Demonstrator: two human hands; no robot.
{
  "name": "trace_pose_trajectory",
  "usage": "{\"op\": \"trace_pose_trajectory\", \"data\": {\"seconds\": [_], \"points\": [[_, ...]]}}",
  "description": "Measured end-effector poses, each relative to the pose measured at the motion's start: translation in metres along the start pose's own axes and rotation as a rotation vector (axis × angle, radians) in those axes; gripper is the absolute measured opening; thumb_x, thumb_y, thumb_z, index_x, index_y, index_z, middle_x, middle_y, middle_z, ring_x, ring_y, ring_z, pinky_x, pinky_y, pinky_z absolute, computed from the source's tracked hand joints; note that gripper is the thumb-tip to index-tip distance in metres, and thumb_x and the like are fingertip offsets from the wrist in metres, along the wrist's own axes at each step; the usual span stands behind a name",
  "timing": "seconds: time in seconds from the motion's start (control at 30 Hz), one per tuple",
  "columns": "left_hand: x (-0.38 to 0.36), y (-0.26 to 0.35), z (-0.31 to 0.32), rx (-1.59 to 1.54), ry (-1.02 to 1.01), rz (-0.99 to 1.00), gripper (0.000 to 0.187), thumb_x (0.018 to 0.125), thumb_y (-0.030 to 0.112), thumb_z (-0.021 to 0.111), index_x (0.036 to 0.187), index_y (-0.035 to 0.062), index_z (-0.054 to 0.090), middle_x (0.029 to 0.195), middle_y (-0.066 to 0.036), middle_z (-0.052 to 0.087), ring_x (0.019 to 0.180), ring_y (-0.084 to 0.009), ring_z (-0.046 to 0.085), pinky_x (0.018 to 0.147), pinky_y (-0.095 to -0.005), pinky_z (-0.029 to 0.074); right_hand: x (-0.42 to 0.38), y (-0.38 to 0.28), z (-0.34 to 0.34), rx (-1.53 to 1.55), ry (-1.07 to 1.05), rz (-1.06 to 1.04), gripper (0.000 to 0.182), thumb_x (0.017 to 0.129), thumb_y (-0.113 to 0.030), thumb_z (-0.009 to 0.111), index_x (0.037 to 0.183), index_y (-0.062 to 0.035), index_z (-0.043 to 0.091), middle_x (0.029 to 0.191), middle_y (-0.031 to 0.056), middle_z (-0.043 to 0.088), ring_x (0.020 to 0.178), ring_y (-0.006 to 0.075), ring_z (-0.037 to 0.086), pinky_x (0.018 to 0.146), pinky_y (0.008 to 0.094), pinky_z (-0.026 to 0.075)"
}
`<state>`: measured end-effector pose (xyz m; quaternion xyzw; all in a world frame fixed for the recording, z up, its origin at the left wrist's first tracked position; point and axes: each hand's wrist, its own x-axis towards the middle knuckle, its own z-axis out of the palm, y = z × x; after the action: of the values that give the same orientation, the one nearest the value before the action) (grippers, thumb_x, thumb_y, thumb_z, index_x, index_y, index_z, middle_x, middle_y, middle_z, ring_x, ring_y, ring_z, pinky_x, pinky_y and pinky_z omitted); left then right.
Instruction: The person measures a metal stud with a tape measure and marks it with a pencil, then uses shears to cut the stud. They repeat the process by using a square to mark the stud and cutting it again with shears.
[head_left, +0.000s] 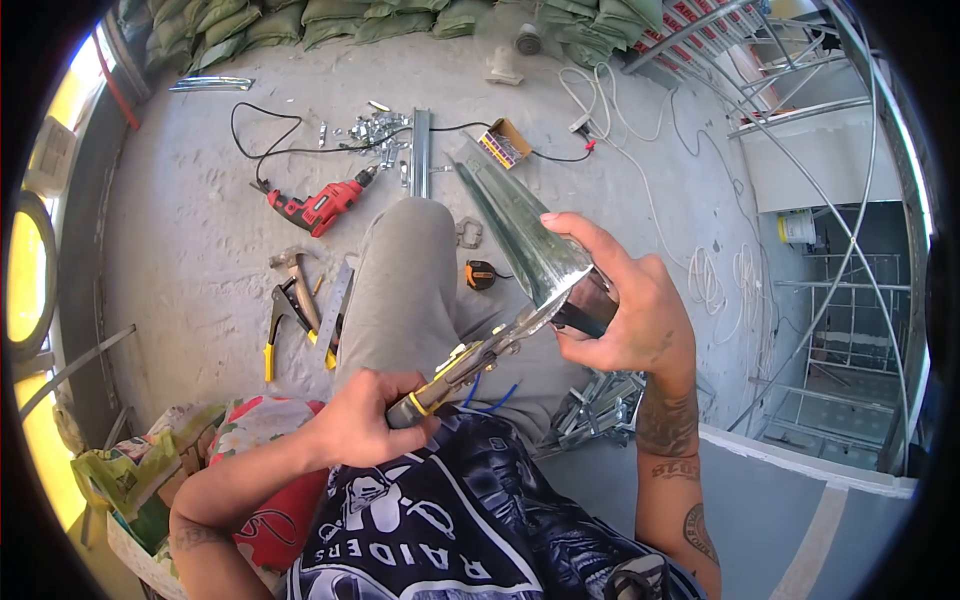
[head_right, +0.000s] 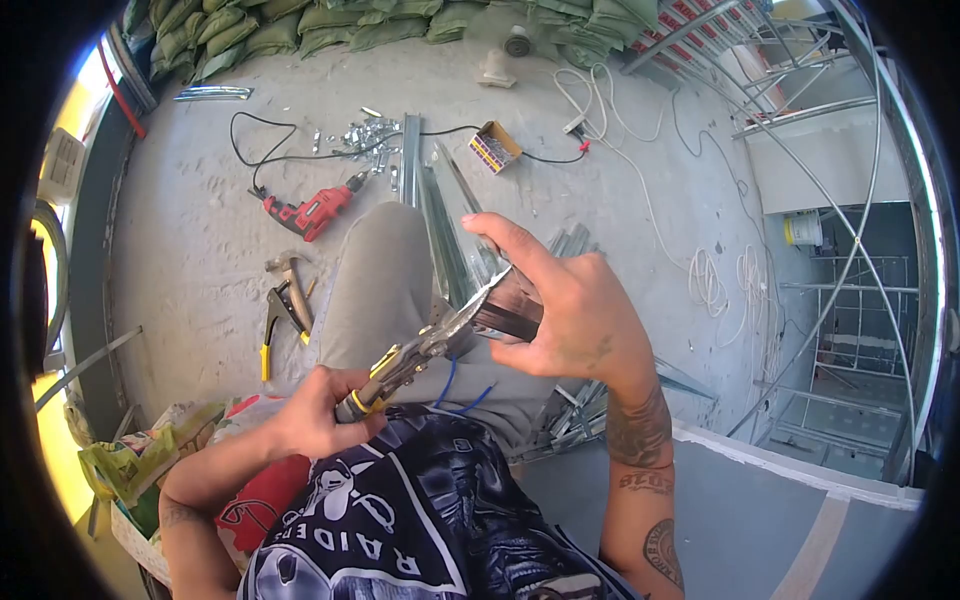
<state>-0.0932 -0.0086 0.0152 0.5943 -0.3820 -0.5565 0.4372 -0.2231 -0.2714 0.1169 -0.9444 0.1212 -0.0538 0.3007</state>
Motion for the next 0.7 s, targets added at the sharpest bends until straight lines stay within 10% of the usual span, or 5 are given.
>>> {"op": "trace_pose_trajectory", "data": {"seconds": [0.17, 0.33, 0.7], "points": [[0.009, 0.005, 0.000, -0.068, 0.021, -0.113, 0.032, 0.083, 0.021, 0.075, 0.107, -0.0005, 0.068, 0.078, -0.013, 0.063, 0.075, -0.0181, 0.060, 0.072, -0.0348, 0.048, -0.003, -0.006, 0.006, -0.066, -0.019, 0.011, 0.082, 0.058, -0.008, 0.079, 0.137, -0.0138, 0.057, 0.075, 0.0049, 0.064, 0.054, 0.0164, 0.059, 0.063, 0.0241, 0.050], [0.007, -0.001, -0.001, 0.037, 0.052, -0.085, 0.031, 0.084, 0.020, 0.075, 0.106, -0.0006, 0.067, 0.082, -0.013, 0.063, 0.077, -0.0173, 0.058, 0.074, -0.0349, 0.048, 0.017, 0.020, -0.007, 0.499, -0.407, 0.091, 0.100, 0.063, -0.014, 0.088, 0.149, -0.0129, 0.036, 0.117, 0.0108, 0.060, 0.096, 0.0128, 0.058, 0.083, 0.0268, 0.047], [0.008, -0.018, 0.002, 0.103, 0.133, -0.084, 0.025, 0.083, 0.018, 0.075, 0.099, -0.0005, 0.068, 0.072, -0.016, 0.062, 0.064, -0.0218, 0.055, 0.065, -0.0373, 0.048, 0.026, 0.023, 0.011, 0.525, -0.540, 0.087, 0.078, 0.069, 0.000, 0.079, 0.135, -0.0091, 0.038, 0.109, 0.0027, 0.050, 0.096, 0.0109, 0.049, 0.085, 0.0248, 0.042]]}}
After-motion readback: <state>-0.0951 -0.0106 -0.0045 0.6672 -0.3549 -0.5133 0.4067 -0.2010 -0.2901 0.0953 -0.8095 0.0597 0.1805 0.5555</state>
